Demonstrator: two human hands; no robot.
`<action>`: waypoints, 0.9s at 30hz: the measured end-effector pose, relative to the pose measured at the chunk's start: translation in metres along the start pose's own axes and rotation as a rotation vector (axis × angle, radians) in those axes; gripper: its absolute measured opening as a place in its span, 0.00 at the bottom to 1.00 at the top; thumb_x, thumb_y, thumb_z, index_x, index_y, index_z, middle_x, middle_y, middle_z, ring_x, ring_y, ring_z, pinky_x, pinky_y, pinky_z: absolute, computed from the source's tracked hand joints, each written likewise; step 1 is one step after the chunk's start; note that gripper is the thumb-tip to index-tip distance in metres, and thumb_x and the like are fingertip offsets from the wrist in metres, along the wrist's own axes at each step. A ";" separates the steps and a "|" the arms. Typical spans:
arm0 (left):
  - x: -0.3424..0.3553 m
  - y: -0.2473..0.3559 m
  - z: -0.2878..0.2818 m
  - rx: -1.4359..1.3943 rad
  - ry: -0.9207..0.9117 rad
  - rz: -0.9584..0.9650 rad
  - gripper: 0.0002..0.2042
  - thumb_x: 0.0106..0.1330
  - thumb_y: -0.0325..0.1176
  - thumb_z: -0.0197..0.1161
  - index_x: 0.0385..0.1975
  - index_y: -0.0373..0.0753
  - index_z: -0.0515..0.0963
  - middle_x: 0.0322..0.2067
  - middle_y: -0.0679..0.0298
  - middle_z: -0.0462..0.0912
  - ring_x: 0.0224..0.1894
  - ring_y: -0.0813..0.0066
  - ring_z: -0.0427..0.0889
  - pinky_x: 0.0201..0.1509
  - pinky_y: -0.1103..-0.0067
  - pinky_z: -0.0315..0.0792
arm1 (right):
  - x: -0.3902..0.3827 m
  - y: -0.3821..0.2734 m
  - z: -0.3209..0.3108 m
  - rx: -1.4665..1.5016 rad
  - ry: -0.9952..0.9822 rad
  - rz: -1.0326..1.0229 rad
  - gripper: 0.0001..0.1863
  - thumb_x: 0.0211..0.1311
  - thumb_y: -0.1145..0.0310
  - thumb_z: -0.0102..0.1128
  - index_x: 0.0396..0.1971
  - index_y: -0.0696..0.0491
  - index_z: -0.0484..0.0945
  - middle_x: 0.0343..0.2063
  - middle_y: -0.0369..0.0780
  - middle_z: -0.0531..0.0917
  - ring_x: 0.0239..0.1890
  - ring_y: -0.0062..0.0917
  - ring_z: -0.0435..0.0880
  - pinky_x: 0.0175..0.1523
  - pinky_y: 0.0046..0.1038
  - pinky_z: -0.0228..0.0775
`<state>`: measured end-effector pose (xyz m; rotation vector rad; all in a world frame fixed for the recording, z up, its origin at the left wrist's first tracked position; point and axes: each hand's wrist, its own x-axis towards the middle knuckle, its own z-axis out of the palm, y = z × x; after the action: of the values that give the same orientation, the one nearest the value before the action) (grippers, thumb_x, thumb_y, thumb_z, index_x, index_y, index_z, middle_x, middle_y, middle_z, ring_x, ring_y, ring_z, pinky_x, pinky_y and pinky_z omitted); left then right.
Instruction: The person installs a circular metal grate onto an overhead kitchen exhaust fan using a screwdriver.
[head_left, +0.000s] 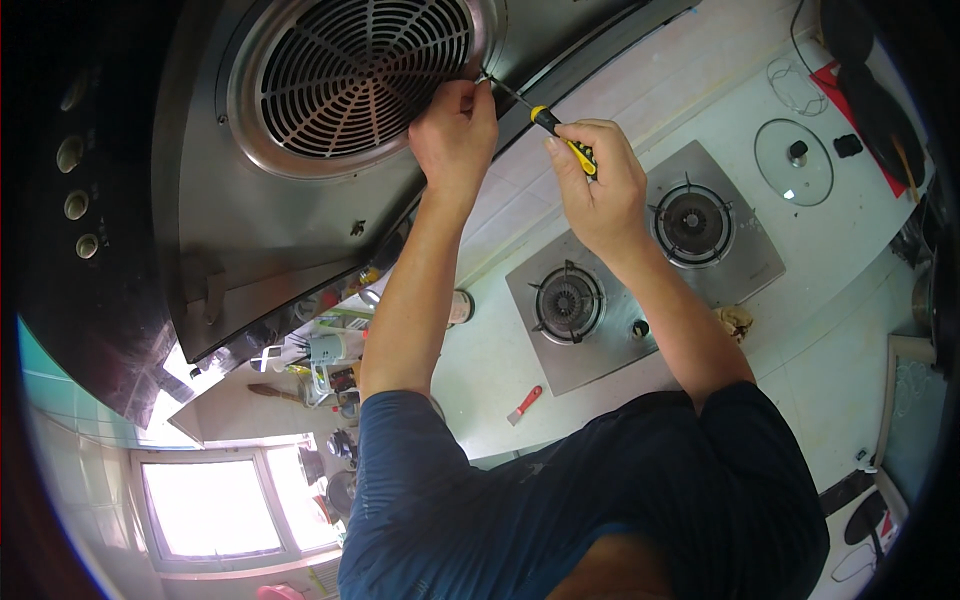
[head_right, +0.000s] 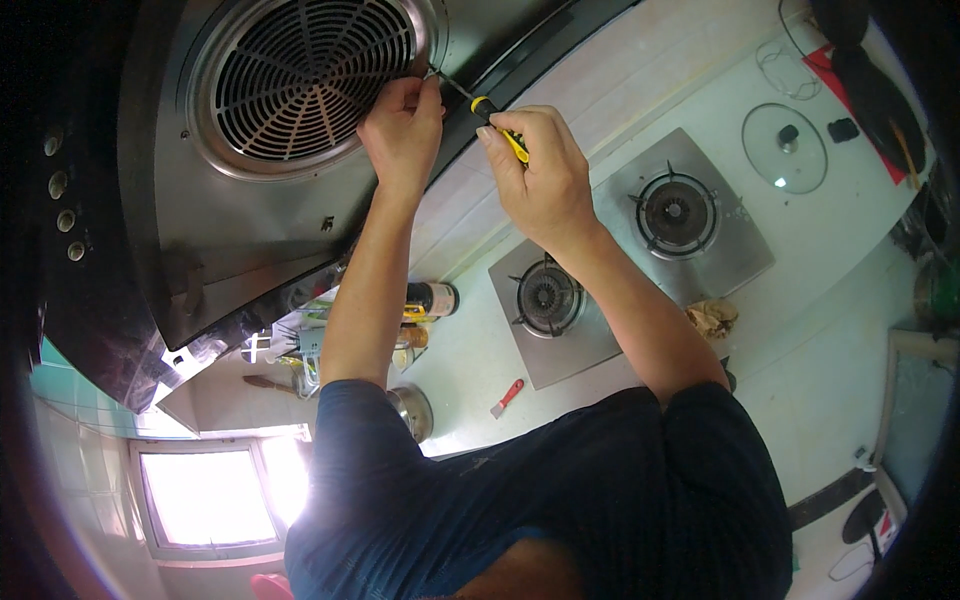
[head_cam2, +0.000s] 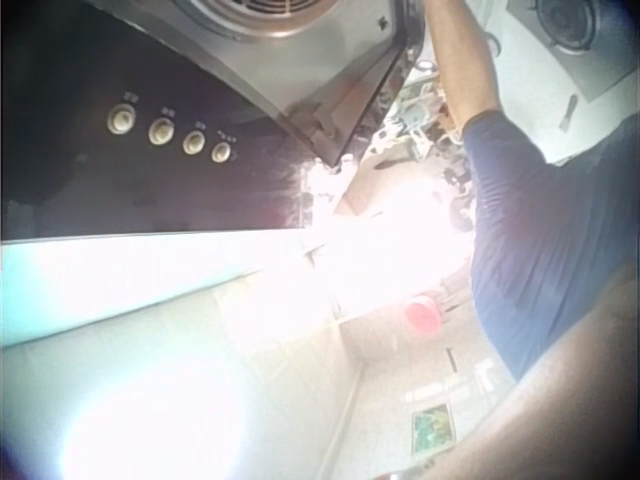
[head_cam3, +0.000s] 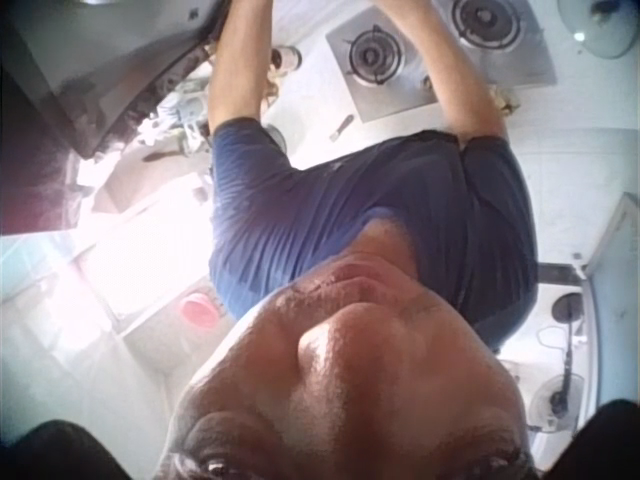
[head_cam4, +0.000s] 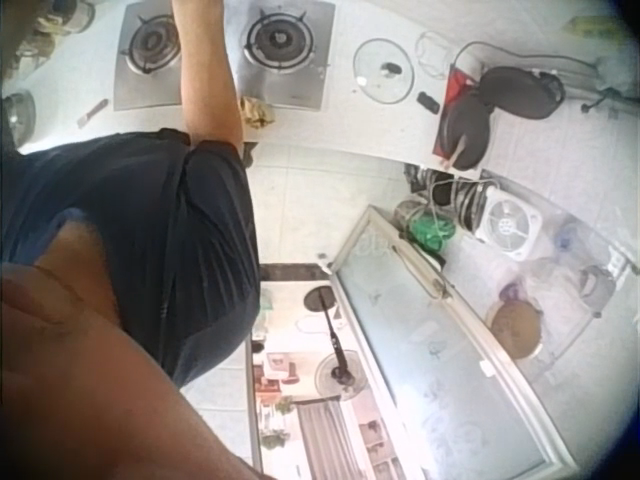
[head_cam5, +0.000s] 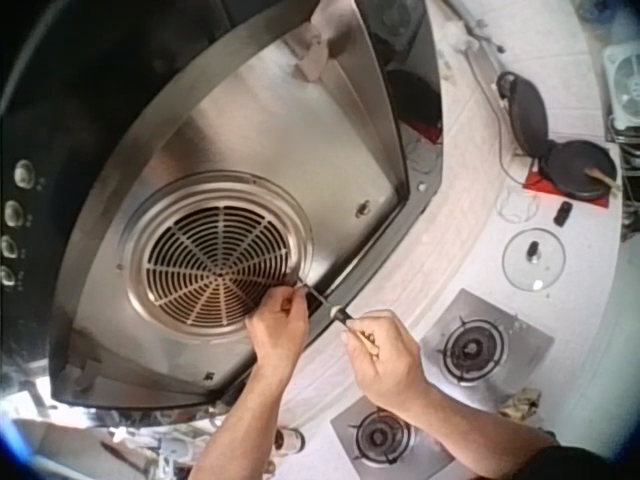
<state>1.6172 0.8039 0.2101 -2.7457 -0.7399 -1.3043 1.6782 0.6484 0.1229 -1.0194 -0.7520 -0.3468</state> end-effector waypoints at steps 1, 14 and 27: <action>0.000 0.000 0.001 0.004 0.007 0.002 0.10 0.68 0.36 0.71 0.34 0.33 0.87 0.23 0.57 0.90 0.26 0.72 0.91 0.36 0.77 0.81 | 0.000 0.000 0.000 0.005 -0.001 0.007 0.10 0.68 0.75 0.69 0.44 0.58 0.78 0.38 0.46 0.84 0.38 0.41 0.85 0.42 0.36 0.79; -0.003 -0.003 0.005 0.008 0.061 0.012 0.09 0.66 0.37 0.72 0.35 0.38 0.88 0.26 0.60 0.90 0.26 0.69 0.90 0.37 0.74 0.82 | -0.005 -0.012 0.007 -0.125 0.005 0.023 0.10 0.68 0.73 0.69 0.43 0.57 0.78 0.36 0.46 0.85 0.36 0.44 0.87 0.40 0.39 0.81; 0.000 -0.017 0.025 -0.079 0.218 0.319 0.06 0.65 0.26 0.72 0.40 0.40 0.88 0.26 0.59 0.89 0.26 0.73 0.90 0.34 0.78 0.82 | -0.003 -0.011 0.009 -0.191 0.024 -0.039 0.10 0.68 0.74 0.70 0.43 0.57 0.78 0.35 0.45 0.86 0.34 0.42 0.88 0.37 0.37 0.81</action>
<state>1.6282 0.8239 0.1911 -2.5770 -0.2293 -1.5469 1.6661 0.6503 0.1301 -1.1795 -0.7279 -0.4705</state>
